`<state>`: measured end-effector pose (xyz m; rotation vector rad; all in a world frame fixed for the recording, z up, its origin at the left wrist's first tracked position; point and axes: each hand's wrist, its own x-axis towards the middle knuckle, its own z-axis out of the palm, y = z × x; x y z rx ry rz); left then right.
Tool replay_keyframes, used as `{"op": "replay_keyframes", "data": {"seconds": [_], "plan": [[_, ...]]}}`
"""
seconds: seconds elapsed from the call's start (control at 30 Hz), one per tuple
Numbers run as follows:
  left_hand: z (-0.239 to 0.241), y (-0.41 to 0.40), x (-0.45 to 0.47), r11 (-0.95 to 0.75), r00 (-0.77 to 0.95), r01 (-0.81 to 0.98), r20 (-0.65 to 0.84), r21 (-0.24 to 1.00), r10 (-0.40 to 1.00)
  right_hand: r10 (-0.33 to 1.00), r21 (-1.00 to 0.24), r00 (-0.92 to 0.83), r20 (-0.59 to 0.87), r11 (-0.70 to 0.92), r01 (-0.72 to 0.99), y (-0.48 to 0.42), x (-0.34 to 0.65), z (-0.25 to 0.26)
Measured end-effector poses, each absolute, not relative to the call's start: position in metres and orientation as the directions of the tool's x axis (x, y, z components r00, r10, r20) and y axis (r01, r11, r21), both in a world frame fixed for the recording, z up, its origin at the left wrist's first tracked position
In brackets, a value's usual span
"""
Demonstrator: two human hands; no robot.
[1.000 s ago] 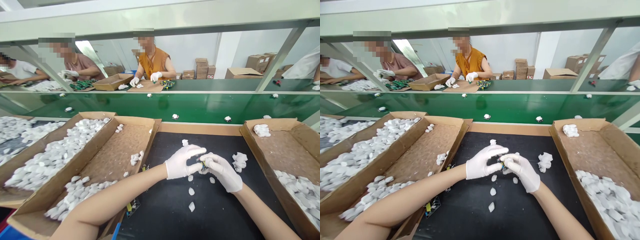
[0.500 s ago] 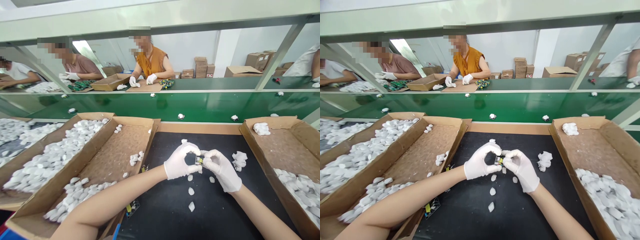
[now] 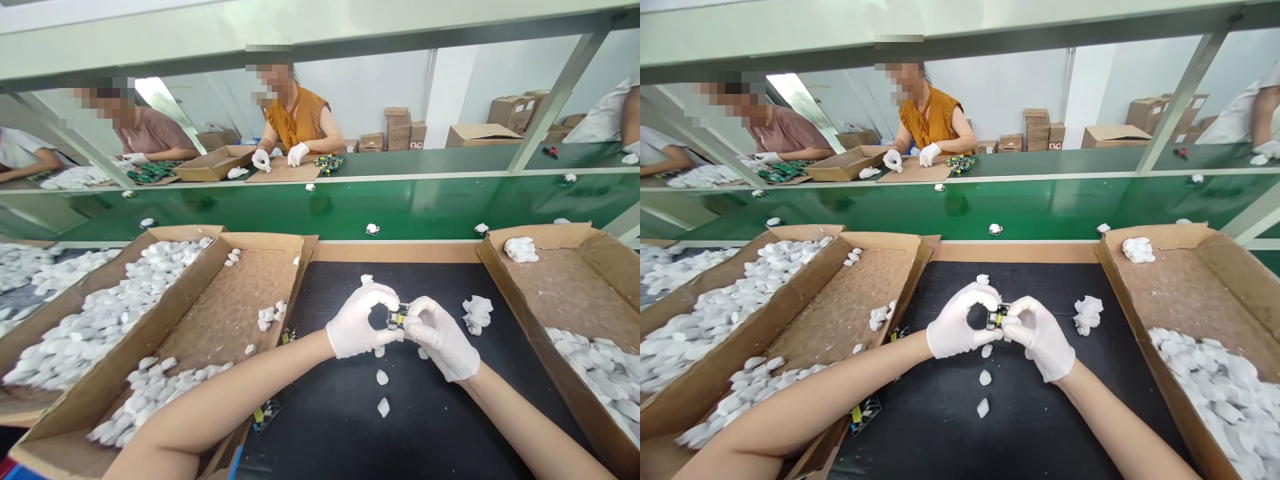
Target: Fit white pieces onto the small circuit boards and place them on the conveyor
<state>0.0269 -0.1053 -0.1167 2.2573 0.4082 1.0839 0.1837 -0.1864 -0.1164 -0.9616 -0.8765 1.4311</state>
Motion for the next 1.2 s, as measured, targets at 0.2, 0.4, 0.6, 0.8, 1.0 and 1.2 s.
{"op": "replay_keyframes", "data": {"seconds": [0.2,0.4,0.6,0.8,1.0,1.2], "plan": [[-0.122,-0.104,0.029,-0.807,0.619,0.075,0.608,0.586,0.498,0.998,-0.949,0.054,-0.043,-0.024,-0.315,-0.183,0.185,-0.120],[-0.128,-0.101,0.031,-0.830,0.622,0.094,0.619,0.550,0.480,0.998,-0.957,0.050,-0.049,-0.033,-0.290,-0.183,0.186,-0.126],[-0.129,-0.103,0.031,-0.869,0.608,0.045,0.677,0.493,0.415,0.996,-0.910,-0.036,-0.088,-0.095,-0.404,-0.183,0.185,-0.121],[-0.127,-0.108,0.030,-0.887,0.649,0.048,0.660,0.460,0.378,0.980,-0.905,-0.106,-0.168,-0.195,-0.377,-0.184,0.191,-0.120],[-0.131,-0.105,0.032,-0.877,0.708,0.074,0.595,0.474,0.381,0.986,-0.957,-0.066,-0.152,-0.164,-0.239,-0.187,0.185,-0.115],[-0.125,-0.102,0.032,-0.915,0.650,-0.052,0.709,0.399,0.273,0.980,-0.928,-0.145,-0.138,-0.179,-0.326,-0.187,0.180,-0.110]]}}
